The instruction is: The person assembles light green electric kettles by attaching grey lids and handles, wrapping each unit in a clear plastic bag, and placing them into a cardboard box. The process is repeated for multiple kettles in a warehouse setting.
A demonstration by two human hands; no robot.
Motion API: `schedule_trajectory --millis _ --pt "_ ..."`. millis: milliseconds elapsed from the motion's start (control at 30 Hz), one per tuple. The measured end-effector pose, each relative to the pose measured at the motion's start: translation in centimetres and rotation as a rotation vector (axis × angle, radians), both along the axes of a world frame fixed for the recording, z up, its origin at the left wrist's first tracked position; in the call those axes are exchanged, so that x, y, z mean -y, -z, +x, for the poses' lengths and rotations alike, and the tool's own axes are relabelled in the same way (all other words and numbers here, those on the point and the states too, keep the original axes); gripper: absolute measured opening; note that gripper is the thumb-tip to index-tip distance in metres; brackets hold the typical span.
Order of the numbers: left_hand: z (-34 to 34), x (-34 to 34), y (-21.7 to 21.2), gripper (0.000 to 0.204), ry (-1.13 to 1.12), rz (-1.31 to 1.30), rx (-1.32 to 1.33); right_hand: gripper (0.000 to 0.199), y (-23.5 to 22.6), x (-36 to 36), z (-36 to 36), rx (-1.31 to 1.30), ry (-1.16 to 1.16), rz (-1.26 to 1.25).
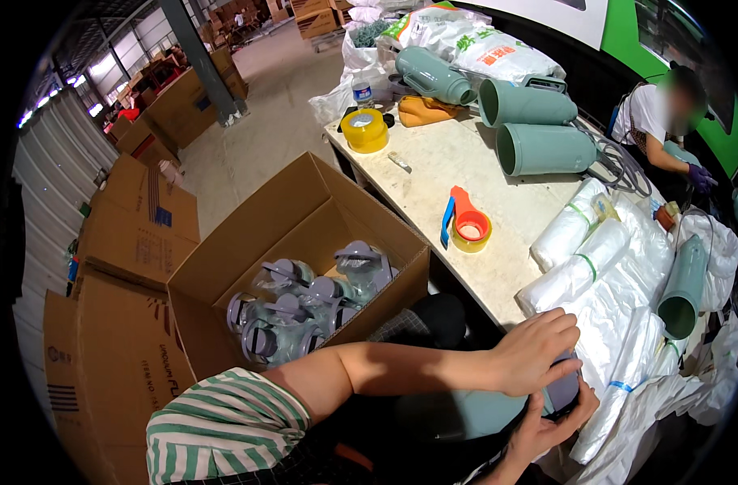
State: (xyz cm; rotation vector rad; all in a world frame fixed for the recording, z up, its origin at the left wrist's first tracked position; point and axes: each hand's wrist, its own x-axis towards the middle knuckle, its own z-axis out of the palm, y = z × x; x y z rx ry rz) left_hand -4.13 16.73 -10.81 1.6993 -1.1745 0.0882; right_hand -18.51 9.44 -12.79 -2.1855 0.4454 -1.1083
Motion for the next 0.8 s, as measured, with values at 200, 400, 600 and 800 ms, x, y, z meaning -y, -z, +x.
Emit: schedule_trajectory --millis 200,400,600,800 --pt "-0.1 0.9 1.8 0.025 -0.078 -0.042 0.005 0.053 1.3 -0.1 0.3 0.047 0.005 0.032" --pt "1.7 2.5 1.7 0.02 0.478 -0.232 -0.144 0.058 2.6 2.1 -4.2 0.176 0.061 0.182" --pt "-0.8 3.1 3.7 0.031 0.501 -0.253 -0.435 0.035 3.0 3.2 -7.3 0.543 0.019 0.442" --pt "-0.1 -7.2 14.7 0.03 0.123 0.521 -0.872 0.042 7.6 7.8 -14.8 1.095 -0.78 0.848"
